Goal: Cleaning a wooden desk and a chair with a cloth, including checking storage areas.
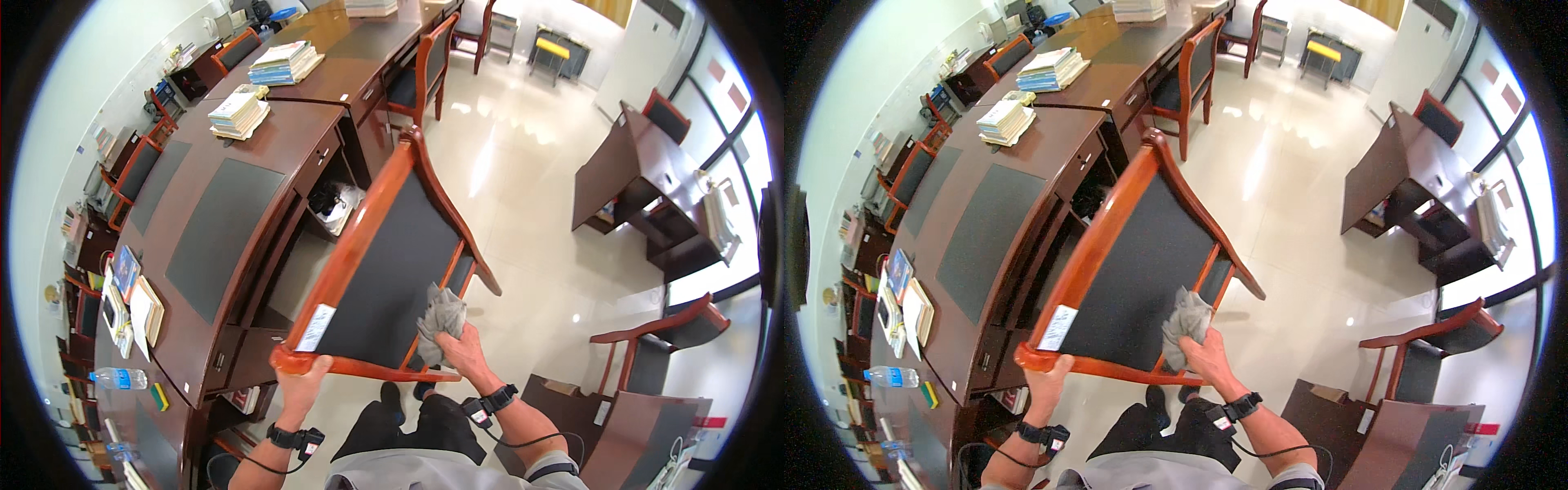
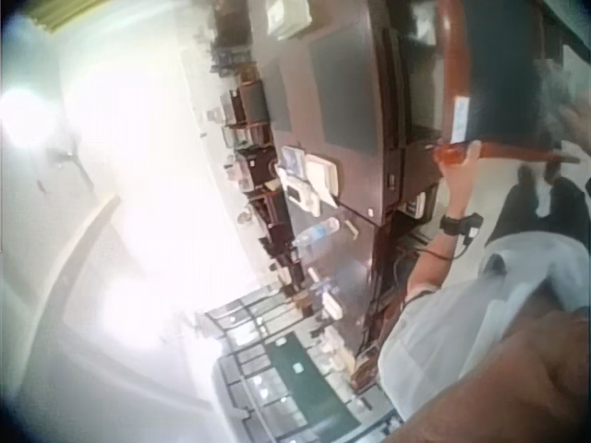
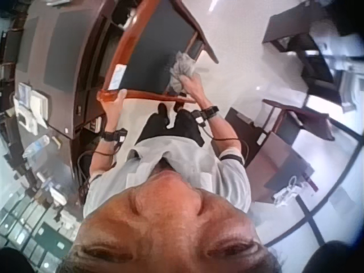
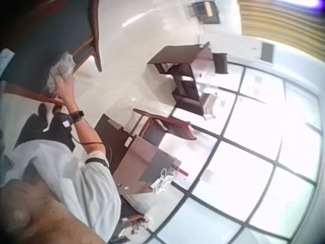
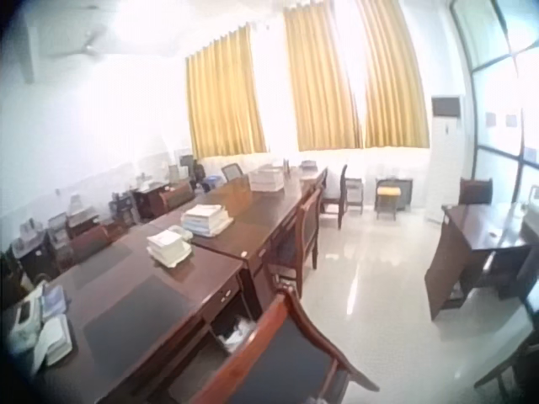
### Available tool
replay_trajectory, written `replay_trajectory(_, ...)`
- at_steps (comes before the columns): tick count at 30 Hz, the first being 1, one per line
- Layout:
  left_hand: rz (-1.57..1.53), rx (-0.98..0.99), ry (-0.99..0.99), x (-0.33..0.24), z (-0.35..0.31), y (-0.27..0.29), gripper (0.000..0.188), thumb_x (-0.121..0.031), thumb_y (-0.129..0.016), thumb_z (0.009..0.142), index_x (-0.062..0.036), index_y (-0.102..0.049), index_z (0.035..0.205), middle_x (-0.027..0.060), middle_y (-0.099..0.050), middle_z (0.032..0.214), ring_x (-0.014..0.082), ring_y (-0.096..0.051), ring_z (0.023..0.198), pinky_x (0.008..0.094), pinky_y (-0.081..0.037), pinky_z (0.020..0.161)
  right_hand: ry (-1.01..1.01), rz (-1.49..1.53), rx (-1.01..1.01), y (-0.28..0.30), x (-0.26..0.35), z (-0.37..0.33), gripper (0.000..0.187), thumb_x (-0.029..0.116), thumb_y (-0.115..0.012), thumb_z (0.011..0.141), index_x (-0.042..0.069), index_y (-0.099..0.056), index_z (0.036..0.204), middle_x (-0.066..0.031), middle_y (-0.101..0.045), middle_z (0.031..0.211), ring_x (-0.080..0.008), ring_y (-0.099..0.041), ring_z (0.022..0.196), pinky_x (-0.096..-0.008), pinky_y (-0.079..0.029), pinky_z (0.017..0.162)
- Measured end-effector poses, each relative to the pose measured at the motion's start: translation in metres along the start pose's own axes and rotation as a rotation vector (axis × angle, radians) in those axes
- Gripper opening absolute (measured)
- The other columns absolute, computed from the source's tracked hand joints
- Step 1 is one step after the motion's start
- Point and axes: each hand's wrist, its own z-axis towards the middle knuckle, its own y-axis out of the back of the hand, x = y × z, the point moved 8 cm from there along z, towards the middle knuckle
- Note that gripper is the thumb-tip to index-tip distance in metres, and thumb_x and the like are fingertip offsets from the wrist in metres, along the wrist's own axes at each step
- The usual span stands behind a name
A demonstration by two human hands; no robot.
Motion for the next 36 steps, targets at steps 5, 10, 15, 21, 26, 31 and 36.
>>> replay_trajectory(5,-0.003,0.431,-0.135,-0.03,-0.035,-0.044,0.055,-0.016,-0.088,0.073,-0.0022,-0.054,0.113,0.0044,-0.057,0.104,0.011,-0.058,0.094,0.0273,-0.051,0.08,0.179,0.123,-0.037,-0.031,0.075,-0.033,0.028,0.008,-0.055,0.087,-0.002,-0.062,0.112,-0.0059,-0.066,0.1,-0.0141,-0.06,0.089,-0.0311,-0.05,0.079)
replay_trajectory(10,0.205,0.483,-0.585,-0.062,-0.088,-0.083,0.063,-0.025,-0.09,0.068,-0.0012,-0.057,0.117,0.0117,-0.061,0.103,0.0235,-0.063,0.092,0.0334,-0.051,0.081,0.179,0.145,-0.213,-0.015,0.058,-0.048,0.027,0.015,-0.057,0.095,-0.001,-0.059,0.116,-0.0051,-0.064,0.103,-0.0138,-0.057,0.094,-0.0301,-0.048,0.082)
replay_trajectory(15,0.234,0.517,-0.644,-0.062,-0.136,-0.123,0.068,-0.027,-0.088,0.067,0.0023,-0.057,0.121,0.0166,-0.061,0.107,0.0309,-0.064,0.094,0.0373,-0.053,0.08,0.042,0.34,-0.187,0.036,0.037,-0.081,0.043,0.036,-0.054,0.101,0.002,-0.051,0.128,-0.0049,-0.059,0.117,-0.015,-0.057,0.102,-0.0329,-0.05,0.087)
replay_trajectory(21,0.272,0.601,-0.648,-0.057,-0.188,-0.174,0.061,-0.027,-0.085,0.068,0.0021,-0.057,0.114,0.0143,-0.057,0.098,0.0321,-0.062,0.089,0.0409,-0.053,0.075,0.028,0.231,-0.281,0.088,0.028,-0.12,0.043,0.038,-0.058,0.099,0.0,-0.053,0.12,-0.0059,-0.06,0.109,-0.0148,-0.058,0.095,-0.0338,-0.052,0.081)
replay_trajectory(26,0.296,0.652,-0.667,-0.046,-0.226,-0.213,0.062,-0.03,-0.087,0.068,0.0036,-0.056,0.111,0.015,-0.056,0.097,0.0325,-0.061,0.087,0.0426,-0.052,0.07,0.021,0.163,-0.318,0.135,0.011,-0.141,0.043,0.033,-0.066,0.095,0.0,-0.053,0.119,-0.007,-0.061,0.108,-0.0166,-0.061,0.094,-0.0343,-0.053,0.08)
replay_trajectory(31,0.312,0.769,-0.618,-0.039,-0.247,-0.24,0.056,-0.028,-0.087,0.067,-0.0004,-0.053,0.101,0.0154,-0.055,0.095,0.0335,-0.06,0.088,0.044,-0.052,0.069,0.003,0.159,-0.383,0.163,-0.004,-0.163,0.046,0.031,-0.07,0.092,-0.002,-0.052,0.118,-0.0097,-0.061,0.108,-0.0184,-0.061,0.095,-0.0351,-0.053,0.081)
replay_trajectory(36,0.32,0.879,-0.675,-0.03,-0.264,-0.255,0.056,-0.026,-0.087,0.066,-0.0022,-0.048,0.097,0.0155,-0.053,0.093,0.0358,-0.059,0.088,0.0457,-0.051,0.074,-0.049,0.144,-0.434,0.186,-0.028,-0.176,0.046,0.026,-0.072,0.09,-0.005,-0.052,0.118,-0.0116,-0.061,0.108,-0.0204,-0.062,0.094,-0.0357,-0.054,0.08)
